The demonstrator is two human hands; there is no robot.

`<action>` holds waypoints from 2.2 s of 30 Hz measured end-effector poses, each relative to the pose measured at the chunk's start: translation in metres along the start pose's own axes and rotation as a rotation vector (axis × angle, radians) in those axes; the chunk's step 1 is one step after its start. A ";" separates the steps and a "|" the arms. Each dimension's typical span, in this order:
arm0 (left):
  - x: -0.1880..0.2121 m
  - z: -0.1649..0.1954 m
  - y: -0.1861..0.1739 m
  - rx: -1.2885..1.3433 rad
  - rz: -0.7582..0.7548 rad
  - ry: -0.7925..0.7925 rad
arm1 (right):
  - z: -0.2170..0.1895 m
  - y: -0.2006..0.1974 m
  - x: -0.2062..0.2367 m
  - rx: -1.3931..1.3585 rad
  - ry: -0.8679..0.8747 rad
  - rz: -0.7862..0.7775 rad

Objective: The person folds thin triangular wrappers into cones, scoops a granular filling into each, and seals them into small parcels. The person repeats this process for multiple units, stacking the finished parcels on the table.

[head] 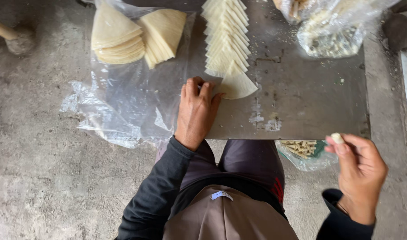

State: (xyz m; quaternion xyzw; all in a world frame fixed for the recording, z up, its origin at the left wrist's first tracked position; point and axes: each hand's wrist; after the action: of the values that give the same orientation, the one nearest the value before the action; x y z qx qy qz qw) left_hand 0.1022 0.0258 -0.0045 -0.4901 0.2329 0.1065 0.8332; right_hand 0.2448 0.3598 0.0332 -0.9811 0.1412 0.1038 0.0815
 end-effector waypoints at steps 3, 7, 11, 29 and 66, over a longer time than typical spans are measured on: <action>-0.001 0.003 0.002 -0.078 0.001 0.018 | 0.033 -0.064 0.023 0.096 0.154 0.095; -0.004 0.011 0.004 -0.136 -0.017 0.007 | 0.101 -0.120 0.040 0.442 0.451 0.118; -0.003 0.015 0.005 -0.169 -0.005 0.013 | 0.172 -0.114 0.035 0.801 0.597 0.037; -0.021 -0.006 -0.013 0.260 -0.224 -0.145 | 0.175 -0.080 -0.014 0.003 -0.091 0.867; -0.017 -0.009 -0.012 0.381 -0.152 -0.227 | 0.089 0.110 -0.324 1.201 -0.823 -0.066</action>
State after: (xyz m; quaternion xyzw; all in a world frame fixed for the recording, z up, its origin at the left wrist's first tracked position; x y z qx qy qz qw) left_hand 0.0900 0.0127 0.0097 -0.3248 0.1159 0.0519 0.9372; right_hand -0.1079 0.3565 0.0064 -0.6523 0.1022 0.3667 0.6555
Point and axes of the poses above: each hand's wrist, its own x-axis away from the middle knuckle, its own y-axis out of the palm, z = x × y, and after that the axes turned 15 degrees about -x, right-handed
